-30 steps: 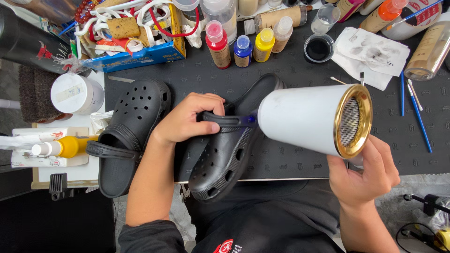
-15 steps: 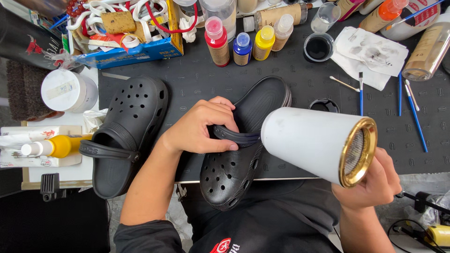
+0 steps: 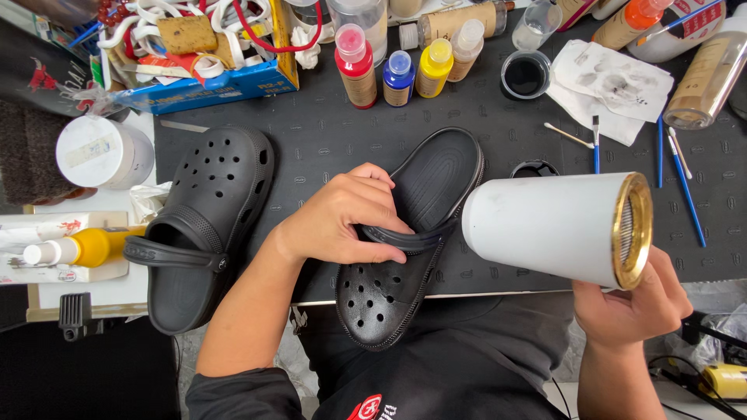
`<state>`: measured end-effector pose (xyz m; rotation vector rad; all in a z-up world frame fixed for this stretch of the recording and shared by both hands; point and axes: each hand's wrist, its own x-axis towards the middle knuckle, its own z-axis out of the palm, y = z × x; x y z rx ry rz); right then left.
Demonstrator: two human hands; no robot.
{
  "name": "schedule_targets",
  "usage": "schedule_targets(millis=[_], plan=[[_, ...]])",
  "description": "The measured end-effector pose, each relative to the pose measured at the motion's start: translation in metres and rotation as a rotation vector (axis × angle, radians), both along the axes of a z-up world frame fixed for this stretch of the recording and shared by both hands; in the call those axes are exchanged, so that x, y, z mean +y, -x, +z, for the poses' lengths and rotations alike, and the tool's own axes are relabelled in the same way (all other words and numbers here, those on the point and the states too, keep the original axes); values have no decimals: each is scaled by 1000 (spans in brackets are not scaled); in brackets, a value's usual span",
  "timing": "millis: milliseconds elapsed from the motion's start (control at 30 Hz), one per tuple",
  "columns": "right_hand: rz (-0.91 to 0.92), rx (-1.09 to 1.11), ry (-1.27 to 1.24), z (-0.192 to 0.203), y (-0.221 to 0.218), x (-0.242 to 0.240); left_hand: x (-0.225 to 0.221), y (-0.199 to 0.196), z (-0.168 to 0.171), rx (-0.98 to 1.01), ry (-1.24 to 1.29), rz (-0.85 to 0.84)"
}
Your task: The person applies black dye to the strap and side of a foam clog using a brush and then dries the applied dye with a hairdryer.
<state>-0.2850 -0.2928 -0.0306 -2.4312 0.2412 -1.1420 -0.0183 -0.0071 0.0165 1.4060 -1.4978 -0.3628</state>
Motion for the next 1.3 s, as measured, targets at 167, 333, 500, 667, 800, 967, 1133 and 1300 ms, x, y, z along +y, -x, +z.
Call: schedule_targets(millis=[167,333,500,667,800,967,1133,1300], plan=[[-32,23,-37,-9,6,4,-2,2,4,-58,60,17],[-98,31,-126,-10,8,5,-4,14,20,-275,115,100],[-64,38,-116,-11,8,1,-4,30,36,-527,110,181],[-52,74,-102,-10,7,-6,-2,42,46,-708,95,245],[-21,164,-18,6,6,-18,0,52,50,-791,96,289],[45,274,54,40,-3,-36,1,58,48,-853,101,337],[176,284,73,61,-16,-36,1,60,46,-851,114,367],[148,334,70,72,-22,-32,4,60,45,-849,99,359]])
